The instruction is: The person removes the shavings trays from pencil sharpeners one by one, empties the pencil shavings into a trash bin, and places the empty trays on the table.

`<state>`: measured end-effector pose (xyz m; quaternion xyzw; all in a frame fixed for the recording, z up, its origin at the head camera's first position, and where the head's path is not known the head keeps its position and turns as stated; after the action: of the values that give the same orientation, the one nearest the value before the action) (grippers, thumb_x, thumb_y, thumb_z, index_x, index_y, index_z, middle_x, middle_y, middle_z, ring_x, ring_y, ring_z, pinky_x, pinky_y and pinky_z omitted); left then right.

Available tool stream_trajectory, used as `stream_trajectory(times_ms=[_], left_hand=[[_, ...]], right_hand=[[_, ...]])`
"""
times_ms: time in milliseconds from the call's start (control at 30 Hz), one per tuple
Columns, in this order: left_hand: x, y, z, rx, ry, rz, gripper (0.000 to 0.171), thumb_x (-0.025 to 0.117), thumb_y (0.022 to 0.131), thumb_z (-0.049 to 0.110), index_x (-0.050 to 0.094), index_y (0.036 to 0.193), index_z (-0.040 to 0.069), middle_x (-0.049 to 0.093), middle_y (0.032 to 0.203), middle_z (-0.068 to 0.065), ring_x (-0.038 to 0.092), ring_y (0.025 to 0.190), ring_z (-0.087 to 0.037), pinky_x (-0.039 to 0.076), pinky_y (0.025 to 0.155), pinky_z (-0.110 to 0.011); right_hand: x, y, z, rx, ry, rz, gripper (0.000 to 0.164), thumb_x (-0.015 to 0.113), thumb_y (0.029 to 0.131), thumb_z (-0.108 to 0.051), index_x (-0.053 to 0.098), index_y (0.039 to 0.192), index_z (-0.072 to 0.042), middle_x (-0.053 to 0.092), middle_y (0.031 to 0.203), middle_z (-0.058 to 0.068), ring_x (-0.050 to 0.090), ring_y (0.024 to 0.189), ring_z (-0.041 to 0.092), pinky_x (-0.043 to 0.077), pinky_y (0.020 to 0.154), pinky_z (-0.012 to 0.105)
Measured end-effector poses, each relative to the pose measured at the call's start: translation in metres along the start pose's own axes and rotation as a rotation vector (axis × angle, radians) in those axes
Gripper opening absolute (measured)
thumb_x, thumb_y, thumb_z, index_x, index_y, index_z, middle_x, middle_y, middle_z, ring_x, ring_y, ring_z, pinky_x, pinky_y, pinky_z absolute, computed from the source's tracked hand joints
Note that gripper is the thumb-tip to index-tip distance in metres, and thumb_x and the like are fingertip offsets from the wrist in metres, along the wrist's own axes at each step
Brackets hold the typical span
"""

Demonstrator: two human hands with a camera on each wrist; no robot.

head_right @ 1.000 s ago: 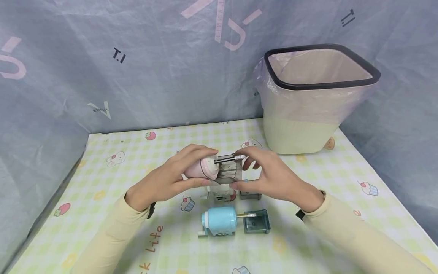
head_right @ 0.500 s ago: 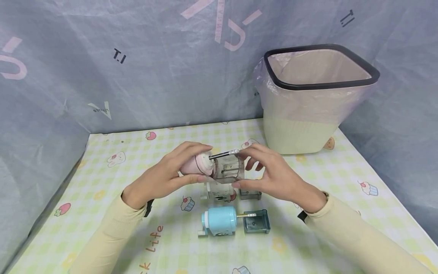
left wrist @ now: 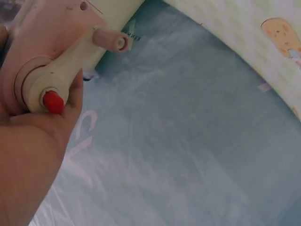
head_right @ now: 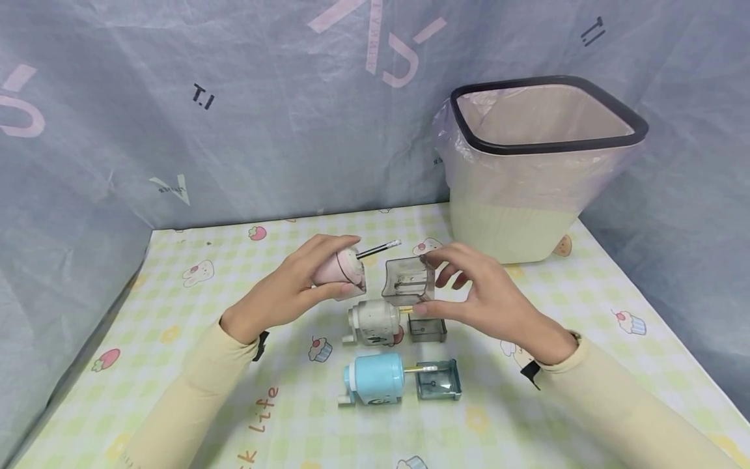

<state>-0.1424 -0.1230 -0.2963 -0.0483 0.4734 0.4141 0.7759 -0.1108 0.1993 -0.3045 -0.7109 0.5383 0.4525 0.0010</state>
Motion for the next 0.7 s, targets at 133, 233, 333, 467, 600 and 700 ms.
stream_trajectory(times_ms=[133, 233, 333, 467, 600, 700], left_hand=[[0.006, 0.006, -0.008, -0.035, 0.022, -0.013, 0.067, 0.071, 0.105, 0.037, 0.042, 0.164, 0.025, 0.052, 0.15, 0.0, 0.05, 0.129, -0.016, 0.05, 0.102, -0.04], [0.01, 0.009, -0.014, -0.054, 0.035, -0.016, 0.068, 0.072, 0.104, 0.037, 0.042, 0.164, 0.025, 0.052, 0.149, -0.002, 0.05, 0.13, -0.017, 0.05, 0.102, -0.041], [0.013, 0.013, -0.02, -0.072, 0.032, -0.026, 0.068, 0.072, 0.104, 0.037, 0.043, 0.164, 0.025, 0.053, 0.147, -0.003, 0.052, 0.127, -0.018, 0.05, 0.101, -0.042], [0.019, 0.018, -0.026, -0.103, 0.018, -0.055, 0.068, 0.073, 0.104, 0.038, 0.043, 0.164, 0.026, 0.053, 0.146, -0.001, 0.053, 0.126, -0.016, 0.049, 0.104, -0.043], [0.028, 0.027, -0.035, -0.127, 0.005, -0.093, 0.071, 0.074, 0.102, 0.041, 0.043, 0.164, 0.028, 0.053, 0.145, 0.0, 0.053, 0.124, -0.015, 0.051, 0.101, -0.04], [0.036, 0.035, -0.041, -0.152, -0.002, -0.124, 0.072, 0.076, 0.101, 0.043, 0.043, 0.164, 0.03, 0.054, 0.144, 0.001, 0.054, 0.115, -0.015, 0.054, 0.089, -0.037]], right_hand=[[-0.003, -0.002, 0.003, 0.011, -0.004, 0.017, 0.062, 0.1, 0.071, -0.012, 0.072, 0.127, -0.009, 0.07, 0.108, -0.007, 0.067, 0.09, 0.01, 0.055, 0.078, 0.021], [-0.004, -0.004, 0.005, 0.017, -0.001, 0.015, 0.062, 0.1, 0.072, -0.012, 0.072, 0.128, -0.009, 0.071, 0.11, -0.005, 0.068, 0.09, 0.011, 0.055, 0.078, 0.02], [-0.006, -0.006, 0.007, 0.027, 0.006, 0.02, 0.061, 0.099, 0.073, -0.011, 0.073, 0.127, -0.01, 0.071, 0.111, -0.005, 0.068, 0.09, 0.01, 0.055, 0.079, 0.02], [-0.01, -0.007, 0.008, 0.041, 0.016, 0.036, 0.061, 0.099, 0.073, -0.008, 0.072, 0.128, -0.008, 0.071, 0.109, -0.006, 0.069, 0.09, 0.01, 0.054, 0.08, 0.019], [-0.012, -0.009, 0.009, 0.047, 0.024, 0.045, 0.062, 0.099, 0.072, -0.007, 0.072, 0.128, -0.007, 0.071, 0.108, -0.005, 0.068, 0.09, 0.01, 0.053, 0.08, 0.018], [-0.014, -0.011, 0.01, 0.054, 0.027, 0.053, 0.063, 0.099, 0.072, -0.007, 0.072, 0.128, -0.008, 0.07, 0.108, -0.005, 0.068, 0.09, 0.011, 0.053, 0.08, 0.018]])
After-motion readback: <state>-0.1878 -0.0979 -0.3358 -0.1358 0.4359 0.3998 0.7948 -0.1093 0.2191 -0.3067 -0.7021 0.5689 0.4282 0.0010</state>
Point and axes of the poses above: each hand's wrist, its own y-axis towards the middle knuckle, its own x-axis out of the palm, z = x × y, the point moved 1 cm from there along y, towards the middle knuckle
